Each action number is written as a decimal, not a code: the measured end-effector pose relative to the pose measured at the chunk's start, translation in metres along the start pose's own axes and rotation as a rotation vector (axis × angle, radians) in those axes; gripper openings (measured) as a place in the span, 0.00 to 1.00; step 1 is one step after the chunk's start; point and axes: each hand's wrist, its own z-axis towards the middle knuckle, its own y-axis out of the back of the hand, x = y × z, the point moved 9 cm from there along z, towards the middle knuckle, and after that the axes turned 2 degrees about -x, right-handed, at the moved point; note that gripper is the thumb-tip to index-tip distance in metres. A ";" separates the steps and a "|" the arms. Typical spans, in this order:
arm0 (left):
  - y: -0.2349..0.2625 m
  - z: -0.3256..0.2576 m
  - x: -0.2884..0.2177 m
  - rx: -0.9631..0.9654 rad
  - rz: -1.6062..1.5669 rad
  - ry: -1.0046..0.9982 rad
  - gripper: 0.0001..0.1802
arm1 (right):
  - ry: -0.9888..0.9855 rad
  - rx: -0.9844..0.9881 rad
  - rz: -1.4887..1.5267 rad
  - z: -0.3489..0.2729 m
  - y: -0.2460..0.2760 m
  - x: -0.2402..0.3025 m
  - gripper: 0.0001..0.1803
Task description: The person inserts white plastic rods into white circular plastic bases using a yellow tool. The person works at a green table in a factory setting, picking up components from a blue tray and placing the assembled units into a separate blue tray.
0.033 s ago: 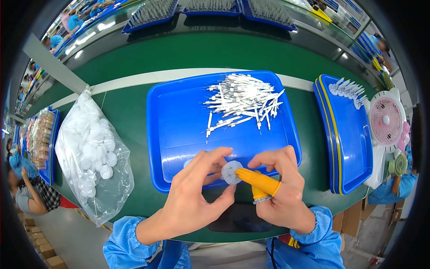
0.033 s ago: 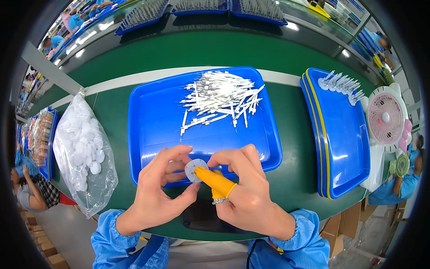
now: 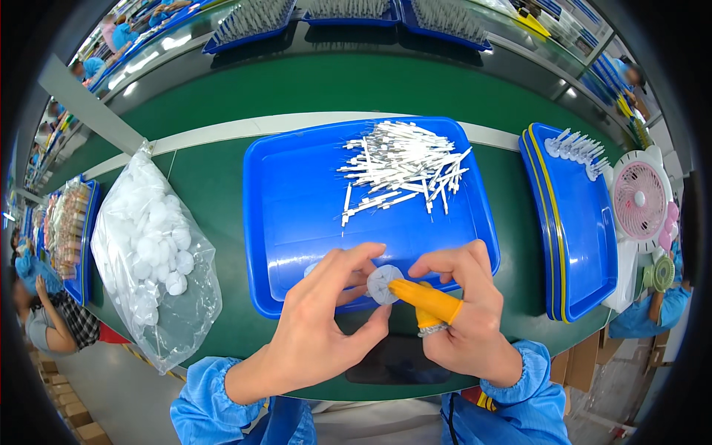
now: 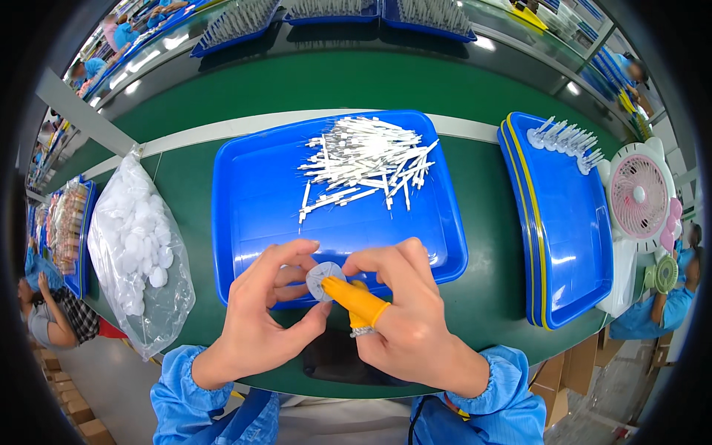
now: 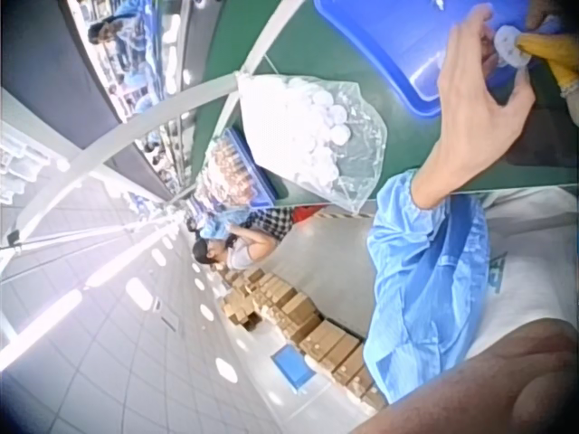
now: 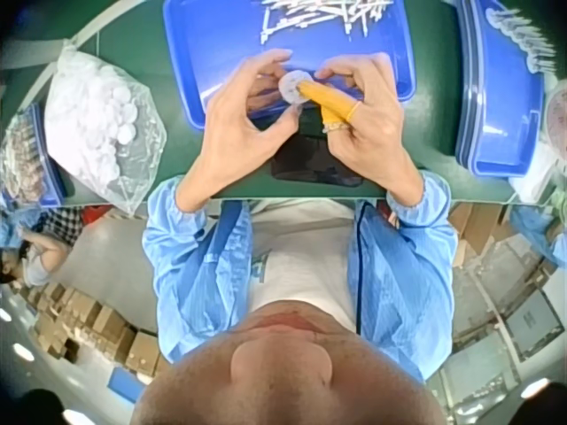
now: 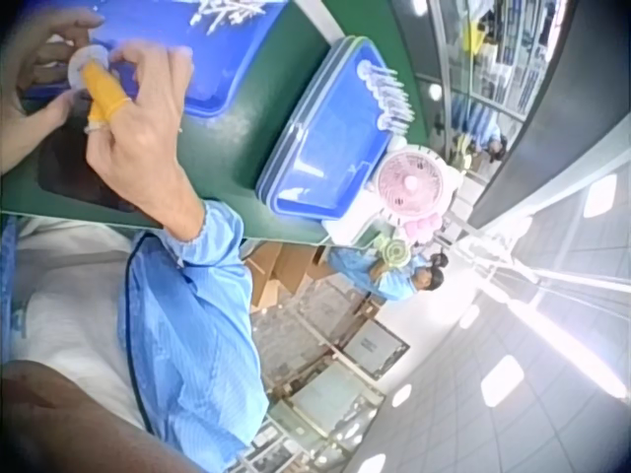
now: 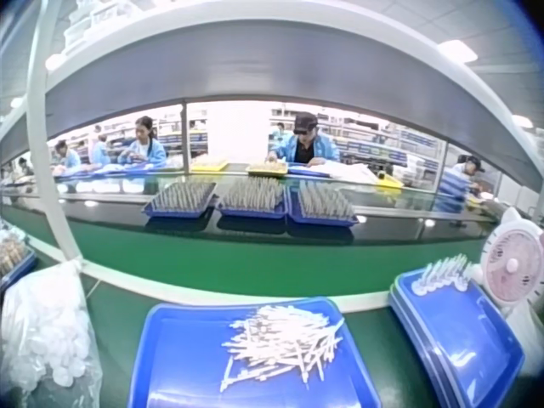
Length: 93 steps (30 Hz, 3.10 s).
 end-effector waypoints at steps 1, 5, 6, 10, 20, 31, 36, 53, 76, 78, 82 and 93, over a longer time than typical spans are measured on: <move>0.000 0.000 0.000 -0.002 0.002 0.002 0.37 | 0.007 0.000 -0.001 0.000 -0.001 0.001 0.27; 0.000 0.000 0.003 0.004 0.003 0.047 0.37 | 0.016 0.024 0.039 -0.007 -0.005 0.002 0.26; 0.000 0.000 0.003 0.005 0.012 0.049 0.37 | 0.022 0.041 0.039 -0.007 -0.008 0.004 0.25; 0.000 -0.001 0.004 -0.009 -0.023 0.069 0.37 | -0.047 -0.029 0.012 -0.006 0.000 0.000 0.23; 0.003 -0.004 0.011 0.013 -0.154 0.129 0.38 | -0.143 0.016 0.047 -0.003 -0.002 -0.007 0.20; 0.026 0.006 0.006 -0.149 0.362 0.070 0.24 | -0.495 -0.038 0.338 -0.013 0.073 -0.062 0.10; 0.024 0.009 0.025 -0.066 0.645 0.102 0.16 | -0.502 -0.345 -0.196 -0.033 0.209 -0.141 0.07; 0.033 0.009 0.033 0.008 0.659 0.156 0.16 | -0.683 -0.533 -0.893 -0.039 0.330 -0.285 0.13; 0.031 0.008 0.023 -0.131 0.343 0.133 0.06 | -0.088 0.109 -0.737 0.034 0.011 -0.118 0.13; 0.035 0.008 0.025 -0.137 0.314 0.158 0.07 | -0.092 0.120 -0.677 0.034 0.010 -0.111 0.09; 0.034 0.009 0.030 -0.157 0.220 0.169 0.08 | -0.086 0.176 -0.522 0.017 0.000 -0.090 0.10; 0.016 0.003 0.045 -0.127 -0.188 0.276 0.12 | -0.287 0.122 0.152 -0.001 -0.006 -0.022 0.22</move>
